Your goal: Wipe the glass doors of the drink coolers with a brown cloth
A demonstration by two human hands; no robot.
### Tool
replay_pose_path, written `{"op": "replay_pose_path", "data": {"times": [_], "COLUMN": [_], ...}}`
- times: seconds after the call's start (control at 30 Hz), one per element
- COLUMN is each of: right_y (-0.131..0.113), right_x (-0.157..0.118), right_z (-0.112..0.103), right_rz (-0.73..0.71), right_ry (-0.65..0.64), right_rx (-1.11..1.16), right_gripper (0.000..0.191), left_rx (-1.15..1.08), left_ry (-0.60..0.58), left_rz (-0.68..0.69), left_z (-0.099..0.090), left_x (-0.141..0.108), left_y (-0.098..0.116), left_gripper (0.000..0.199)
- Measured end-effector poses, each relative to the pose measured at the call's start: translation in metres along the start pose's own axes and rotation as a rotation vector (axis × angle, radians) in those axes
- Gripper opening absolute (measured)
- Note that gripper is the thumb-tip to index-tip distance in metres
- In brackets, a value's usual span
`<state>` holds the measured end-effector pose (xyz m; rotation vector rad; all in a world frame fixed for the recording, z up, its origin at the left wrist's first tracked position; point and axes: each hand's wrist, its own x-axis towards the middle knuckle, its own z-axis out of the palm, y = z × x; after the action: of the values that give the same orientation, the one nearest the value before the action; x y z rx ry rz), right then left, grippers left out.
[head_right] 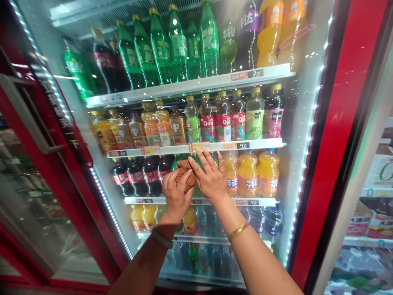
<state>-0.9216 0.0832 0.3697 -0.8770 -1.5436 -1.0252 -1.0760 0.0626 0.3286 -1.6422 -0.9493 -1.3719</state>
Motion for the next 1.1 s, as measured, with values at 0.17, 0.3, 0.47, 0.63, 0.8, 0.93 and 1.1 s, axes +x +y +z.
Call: {"op": "replay_pose_path", "data": {"times": [0.17, 0.3, 0.47, 0.63, 0.8, 0.93, 1.1], "right_y": [-0.004, -0.014, -0.029, -0.029, -0.028, -0.029, -0.028], "right_x": [-0.003, -0.005, -0.017, -0.024, -0.025, -0.026, -0.025], "right_z": [0.002, 0.007, 0.017, 0.019, 0.019, 0.019, 0.018], "right_rz": [-0.010, 0.080, 0.233, 0.198, 0.192, 0.183, 0.160], "right_ry": [-0.021, -0.030, 0.004, 0.047, 0.059, 0.070, 0.065], "right_rx": [-0.042, -0.039, -0.012, 0.002, -0.003, 0.006, -0.008], "right_gripper": [0.056, 0.057, 0.063, 0.062, 0.061, 0.061, 0.064], "left_rx": [-0.003, -0.055, -0.092, -0.143, -0.076, -0.086, -0.059], "left_ry": [0.020, 0.012, 0.101, 0.043, -0.042, -0.007, -0.031], "left_rz": [-0.136, -0.230, -0.210, -0.072, -0.057, -0.199, -0.206], "left_z": [-0.008, 0.005, 0.018, 0.011, 0.001, 0.000, -0.004], "left_x": [-0.013, 0.019, 0.013, -0.020, 0.019, 0.021, -0.049], "left_y": [-0.011, 0.009, 0.017, -0.004, -0.011, 0.001, 0.009], "left_gripper": [0.040, 0.042, 0.031, 0.036, 0.036, 0.036, 0.025]}}
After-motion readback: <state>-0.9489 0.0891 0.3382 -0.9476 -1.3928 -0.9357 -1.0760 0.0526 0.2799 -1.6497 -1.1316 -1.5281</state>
